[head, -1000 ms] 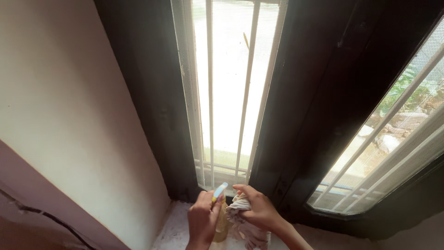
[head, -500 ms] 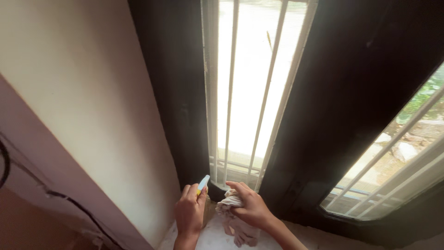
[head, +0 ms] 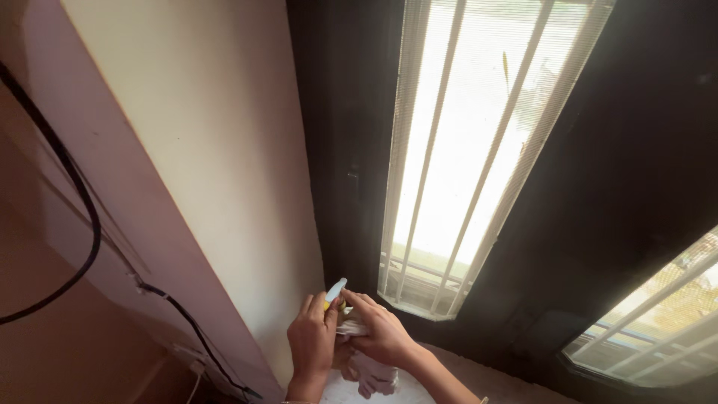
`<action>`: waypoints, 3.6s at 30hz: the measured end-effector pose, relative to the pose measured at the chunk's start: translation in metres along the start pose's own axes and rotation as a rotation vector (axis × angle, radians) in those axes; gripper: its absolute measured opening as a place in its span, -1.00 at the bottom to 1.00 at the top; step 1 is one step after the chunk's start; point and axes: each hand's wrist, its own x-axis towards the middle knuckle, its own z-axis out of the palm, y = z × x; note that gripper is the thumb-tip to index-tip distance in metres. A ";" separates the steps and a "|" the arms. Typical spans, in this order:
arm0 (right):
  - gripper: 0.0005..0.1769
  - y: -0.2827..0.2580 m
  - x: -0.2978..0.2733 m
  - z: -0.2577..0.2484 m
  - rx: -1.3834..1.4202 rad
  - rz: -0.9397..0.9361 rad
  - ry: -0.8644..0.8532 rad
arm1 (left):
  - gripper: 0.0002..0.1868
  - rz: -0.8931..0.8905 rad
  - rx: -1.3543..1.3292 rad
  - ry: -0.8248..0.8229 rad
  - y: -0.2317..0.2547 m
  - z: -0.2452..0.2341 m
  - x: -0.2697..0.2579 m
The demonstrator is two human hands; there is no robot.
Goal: The person wipes the glass panes and frame of a door using a cloth and a spray bottle.
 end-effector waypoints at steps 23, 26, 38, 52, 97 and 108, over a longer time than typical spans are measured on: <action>0.09 -0.021 0.024 0.051 -0.082 -0.099 -0.114 | -0.79 -0.102 0.113 0.003 -0.030 -0.056 0.012; 0.13 -0.025 0.024 0.056 -0.076 -0.128 -0.104 | -0.74 -0.115 0.114 0.026 -0.028 -0.060 0.010; 0.09 -0.032 0.011 0.043 -0.133 -0.096 -0.116 | -0.74 0.003 0.357 -0.037 -0.013 -0.071 0.010; 0.09 -0.029 -0.001 0.025 -0.148 -0.118 -0.085 | -0.76 0.012 0.404 -0.008 -0.013 -0.056 0.006; -0.43 -0.108 -0.032 -0.364 -1.189 -0.395 1.148 | -0.24 0.653 -0.191 0.073 0.346 0.053 0.166; -0.53 -0.053 -0.052 -0.335 -1.107 -0.452 1.200 | -0.22 0.588 -0.296 0.014 0.331 0.092 0.135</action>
